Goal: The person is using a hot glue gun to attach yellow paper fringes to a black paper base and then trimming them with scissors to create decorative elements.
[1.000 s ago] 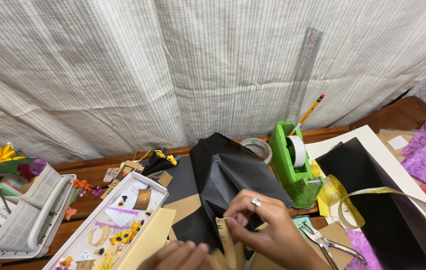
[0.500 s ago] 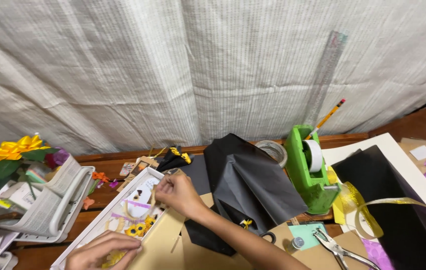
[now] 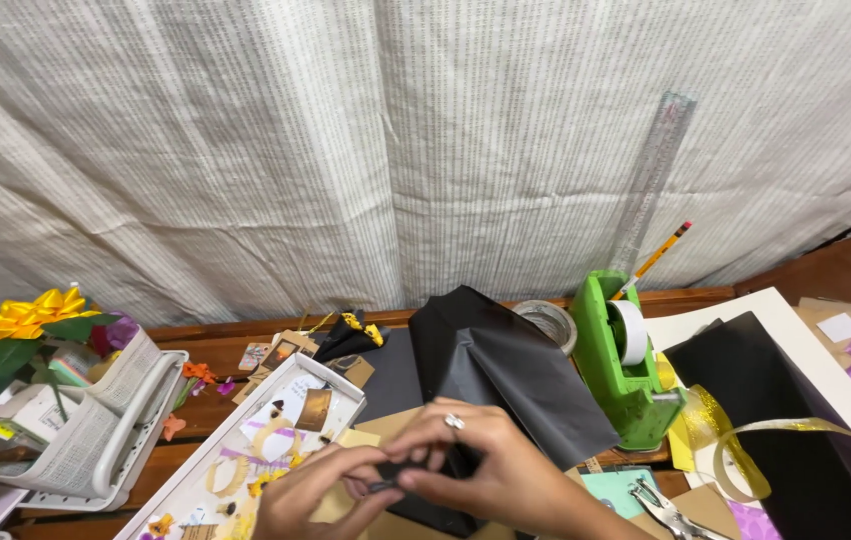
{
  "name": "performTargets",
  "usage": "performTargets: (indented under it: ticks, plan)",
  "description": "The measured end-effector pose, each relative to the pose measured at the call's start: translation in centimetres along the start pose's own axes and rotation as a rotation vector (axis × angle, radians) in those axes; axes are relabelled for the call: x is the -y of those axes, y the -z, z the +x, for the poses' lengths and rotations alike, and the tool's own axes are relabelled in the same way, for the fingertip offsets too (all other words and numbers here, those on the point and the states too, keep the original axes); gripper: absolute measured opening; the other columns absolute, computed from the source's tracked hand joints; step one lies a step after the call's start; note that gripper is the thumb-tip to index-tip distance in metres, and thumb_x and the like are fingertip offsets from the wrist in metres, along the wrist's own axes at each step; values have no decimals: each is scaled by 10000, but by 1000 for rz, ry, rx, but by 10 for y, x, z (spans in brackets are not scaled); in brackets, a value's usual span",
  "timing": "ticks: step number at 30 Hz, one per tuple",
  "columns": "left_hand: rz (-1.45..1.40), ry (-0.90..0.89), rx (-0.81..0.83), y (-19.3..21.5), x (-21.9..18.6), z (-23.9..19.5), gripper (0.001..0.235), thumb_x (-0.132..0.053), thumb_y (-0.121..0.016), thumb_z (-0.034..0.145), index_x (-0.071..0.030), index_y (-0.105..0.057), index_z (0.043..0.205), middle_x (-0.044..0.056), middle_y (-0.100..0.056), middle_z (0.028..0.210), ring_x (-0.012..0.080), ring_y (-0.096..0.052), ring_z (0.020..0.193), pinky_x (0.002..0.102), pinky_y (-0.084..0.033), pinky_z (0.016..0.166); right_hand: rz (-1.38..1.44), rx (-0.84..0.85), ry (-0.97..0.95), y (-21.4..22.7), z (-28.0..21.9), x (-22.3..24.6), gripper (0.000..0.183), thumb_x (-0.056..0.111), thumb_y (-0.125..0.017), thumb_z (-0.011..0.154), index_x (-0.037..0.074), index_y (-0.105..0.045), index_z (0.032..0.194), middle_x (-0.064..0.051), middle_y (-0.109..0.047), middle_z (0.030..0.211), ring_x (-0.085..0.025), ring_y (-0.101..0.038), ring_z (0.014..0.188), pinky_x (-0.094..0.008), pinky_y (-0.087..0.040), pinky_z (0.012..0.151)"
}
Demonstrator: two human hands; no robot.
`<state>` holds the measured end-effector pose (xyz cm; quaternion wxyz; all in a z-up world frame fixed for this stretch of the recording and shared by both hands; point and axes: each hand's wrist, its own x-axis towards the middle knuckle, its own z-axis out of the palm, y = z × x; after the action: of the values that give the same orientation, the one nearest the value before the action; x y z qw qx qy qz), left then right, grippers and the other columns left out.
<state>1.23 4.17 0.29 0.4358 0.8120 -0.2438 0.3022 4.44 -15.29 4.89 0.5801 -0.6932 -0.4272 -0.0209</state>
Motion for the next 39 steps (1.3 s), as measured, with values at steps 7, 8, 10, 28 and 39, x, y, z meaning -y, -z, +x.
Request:
performTargets:
  ticks: [7, 8, 10, 28, 39]
  plan:
    - [-352, 256, 260, -28, -25, 14, 191, -83, -819, 703, -84, -643, 778, 0, -595, 598, 58, -565, 513, 176, -490, 482, -20, 3, 1, 27, -35, 6, 114, 86, -704, 827, 58, -661, 929, -82, -666, 893, -169, -598, 761, -252, -543, 616]
    - [-354, 256, 264, -32, -24, 15, 191, -83, -819, 703, -84, -643, 778, 0, -595, 598, 58, -565, 513, 176, -490, 482, -20, 0, -1, 28, -39, 3, 114, 86, -704, 827, 58, -661, 929, -82, -666, 893, -169, -598, 761, -252, -543, 616]
    - [-416, 271, 319, -40, -22, 16, 195, -47, -806, 697, -81, -626, 763, -3, -582, 587, 60, -568, 522, 176, -492, 491, 12, -27, -52, 31, -46, -2, 69, 130, -687, 844, 62, -683, 845, -64, -675, 839, -170, -658, 762, -271, -528, 694]
    - [-709, 730, 204, -51, -28, 25, 116, 70, -821, 631, 65, -798, 745, 155, -777, 694, 171, -745, 665, 236, -631, 649, 65, -278, -130, 35, -58, -5, 102, 104, -675, 824, 31, -738, 856, -98, -730, 792, -142, -663, 696, -232, -520, 595]
    - [-350, 39, 132, -34, -46, 31, 78, -49, -783, 709, -77, -735, 763, 23, -704, 729, 75, -653, 613, 169, -529, 571, 278, -283, -392, 26, -53, -4, 101, 77, -749, 759, -7, -774, 808, -110, -724, 783, -128, -641, 682, -216, -495, 588]
